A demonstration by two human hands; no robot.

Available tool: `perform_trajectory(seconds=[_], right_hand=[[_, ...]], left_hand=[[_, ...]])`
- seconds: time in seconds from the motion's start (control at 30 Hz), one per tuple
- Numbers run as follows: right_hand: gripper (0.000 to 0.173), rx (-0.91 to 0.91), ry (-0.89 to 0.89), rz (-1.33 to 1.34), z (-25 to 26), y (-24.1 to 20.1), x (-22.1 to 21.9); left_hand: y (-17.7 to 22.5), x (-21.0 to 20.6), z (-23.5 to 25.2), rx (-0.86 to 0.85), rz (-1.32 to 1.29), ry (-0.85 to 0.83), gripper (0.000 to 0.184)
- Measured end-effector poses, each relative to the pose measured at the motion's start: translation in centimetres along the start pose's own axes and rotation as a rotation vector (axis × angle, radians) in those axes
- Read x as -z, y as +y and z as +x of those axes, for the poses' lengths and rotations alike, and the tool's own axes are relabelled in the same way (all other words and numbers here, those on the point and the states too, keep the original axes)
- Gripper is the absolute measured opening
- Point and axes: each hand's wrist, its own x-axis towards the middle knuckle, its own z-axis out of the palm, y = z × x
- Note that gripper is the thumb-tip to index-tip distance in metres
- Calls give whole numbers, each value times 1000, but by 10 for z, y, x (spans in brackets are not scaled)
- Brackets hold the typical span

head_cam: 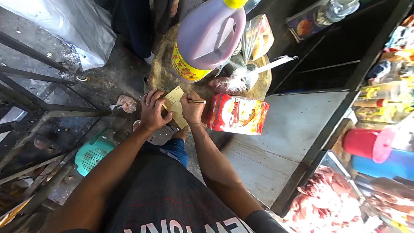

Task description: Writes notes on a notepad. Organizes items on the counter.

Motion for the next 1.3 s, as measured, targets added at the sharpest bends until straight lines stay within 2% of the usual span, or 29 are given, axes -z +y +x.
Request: perform_trajectory(seconds=[0.23,0.43,0.5,0.63,0.73,0.9,1.13,1.3], right_hand=[[29,2,59,42,13,8,-9],[19,-129,-21,209,7,9,3],[21,-141,-19,242,10,10,2],[21,-123,-34,245,11,10,3],[20,-9,-73,270,5,9,9],[25,68,-157,195,-29,1,23],[27,53,-217,225,-90,-22,38],[22,49,-266,120,-115,-21,51]], left_hand=[[0,1,2,-9,-13,-7,54],[1,-3,0,20,-26,-18,57],[0,-4,-1,18,-22,0,57],[0,-5,-1,-8,-14,34,57],[0,-4,-1,1,5,27,57],[0,-3,-1,7,-8,3,67],[-4,-2,-1,-5,-25,-16,64],[6,6,3,-20,0,-52,62]])
